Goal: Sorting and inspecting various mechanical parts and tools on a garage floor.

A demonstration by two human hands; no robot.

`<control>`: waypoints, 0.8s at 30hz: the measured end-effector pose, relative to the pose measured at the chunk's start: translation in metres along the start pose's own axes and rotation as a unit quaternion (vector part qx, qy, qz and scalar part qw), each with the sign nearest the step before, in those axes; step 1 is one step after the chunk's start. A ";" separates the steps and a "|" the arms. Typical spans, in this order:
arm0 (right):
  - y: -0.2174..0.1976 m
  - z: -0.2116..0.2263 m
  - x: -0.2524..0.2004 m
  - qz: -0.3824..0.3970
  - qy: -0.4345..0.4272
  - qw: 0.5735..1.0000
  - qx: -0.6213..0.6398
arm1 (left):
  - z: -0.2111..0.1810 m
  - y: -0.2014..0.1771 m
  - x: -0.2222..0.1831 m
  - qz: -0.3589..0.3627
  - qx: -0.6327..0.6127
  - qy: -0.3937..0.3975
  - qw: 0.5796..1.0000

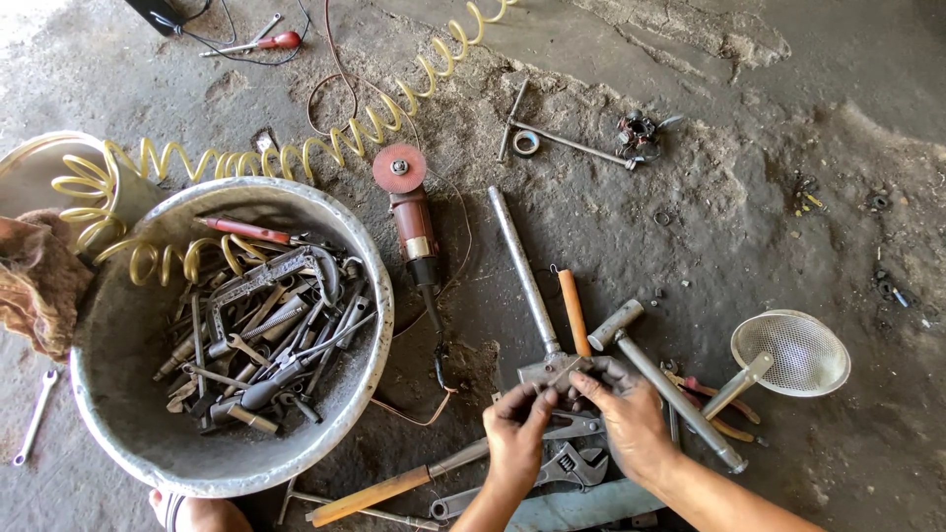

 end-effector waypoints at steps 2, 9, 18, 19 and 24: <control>-0.011 -0.020 0.010 0.003 0.000 0.999 -0.036 | -0.007 -0.006 -0.005 0.015 0.137 0.054 0.989; -0.026 -0.055 0.030 0.038 0.034 0.972 -0.230 | 0.003 -0.040 0.004 -0.070 0.261 0.096 0.958; -0.034 -0.075 0.034 0.012 0.027 0.950 -0.310 | -0.003 -0.053 0.020 -0.105 0.286 0.105 0.947; -0.034 -0.077 0.034 0.013 0.027 0.950 -0.310 | -0.005 -0.053 0.021 -0.106 0.286 0.104 0.947; -0.029 -0.059 0.029 -0.008 -0.128 0.950 -0.284 | 0.001 -0.061 0.029 -0.118 0.265 0.061 0.955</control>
Point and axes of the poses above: each hand's wrist, its own x-axis towards the middle knuckle, its own y-axis out of the palm, z = x × y, the point moved 5 cm from there along x, towards the middle knuckle, and after that the axes turned 3 degrees about x, right-handed, at the moved point
